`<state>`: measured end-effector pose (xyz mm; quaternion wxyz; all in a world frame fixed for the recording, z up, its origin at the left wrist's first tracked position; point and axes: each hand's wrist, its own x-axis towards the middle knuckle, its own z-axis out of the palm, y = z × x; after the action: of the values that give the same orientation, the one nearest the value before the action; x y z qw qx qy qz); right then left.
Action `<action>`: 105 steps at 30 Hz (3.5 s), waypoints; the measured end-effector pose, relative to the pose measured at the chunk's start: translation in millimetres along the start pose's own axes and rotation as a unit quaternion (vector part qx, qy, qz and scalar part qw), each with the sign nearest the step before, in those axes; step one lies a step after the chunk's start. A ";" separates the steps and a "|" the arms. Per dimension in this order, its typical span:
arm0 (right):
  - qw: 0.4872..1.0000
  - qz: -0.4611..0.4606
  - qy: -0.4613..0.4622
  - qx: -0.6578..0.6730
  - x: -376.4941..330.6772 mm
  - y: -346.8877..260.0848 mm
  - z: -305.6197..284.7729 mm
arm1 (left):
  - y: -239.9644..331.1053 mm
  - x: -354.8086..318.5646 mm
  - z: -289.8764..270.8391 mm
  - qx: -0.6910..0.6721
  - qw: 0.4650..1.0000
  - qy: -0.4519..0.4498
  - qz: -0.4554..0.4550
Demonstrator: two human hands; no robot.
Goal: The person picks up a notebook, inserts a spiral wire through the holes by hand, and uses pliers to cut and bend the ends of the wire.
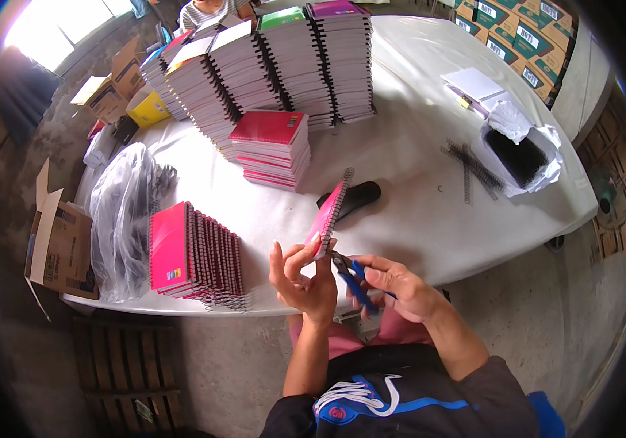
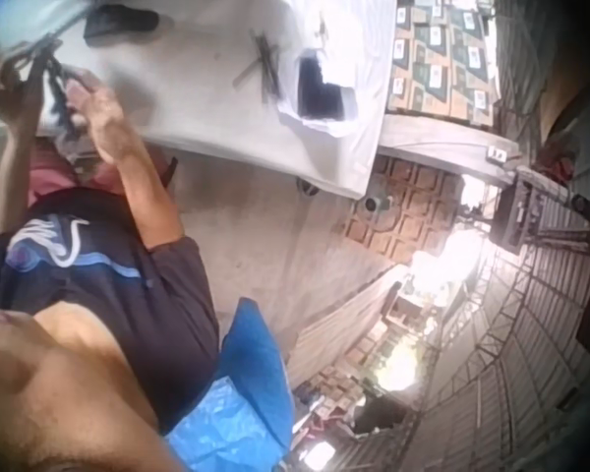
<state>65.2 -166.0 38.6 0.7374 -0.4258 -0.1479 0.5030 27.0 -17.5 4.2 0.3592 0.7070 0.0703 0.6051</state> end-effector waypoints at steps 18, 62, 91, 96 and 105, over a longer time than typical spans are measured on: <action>0.941 -0.333 -0.052 0.025 71.3 -20.5 -10.4 | 36.3 50.0 -61.4 -0.327 0.925 0.059 -0.184; 0.659 -0.454 0.137 -0.585 302.6 -68.8 74.3 | -64.8 75.9 -171.8 0.124 0.965 0.178 -0.149; 0.691 -0.370 0.261 -0.563 51.0 -40.2 -82.1 | -32.5 40.1 -39.0 -0.065 0.937 -0.236 -0.249; 0.419 -0.100 0.538 -0.724 11.3 -96.8 -202.1 | -14.1 32.9 -21.9 0.351 0.806 -0.476 0.015; 0.335 -0.052 0.450 -0.826 9.1 -124.1 -227.7 | -19.3 -9.3 -6.6 0.304 0.920 -0.245 0.013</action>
<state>292.9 -283.6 -2.0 -0.0119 -0.9707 -0.1550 -0.1832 25.1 -5.5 -14.7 0.1247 0.9092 0.1514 0.3673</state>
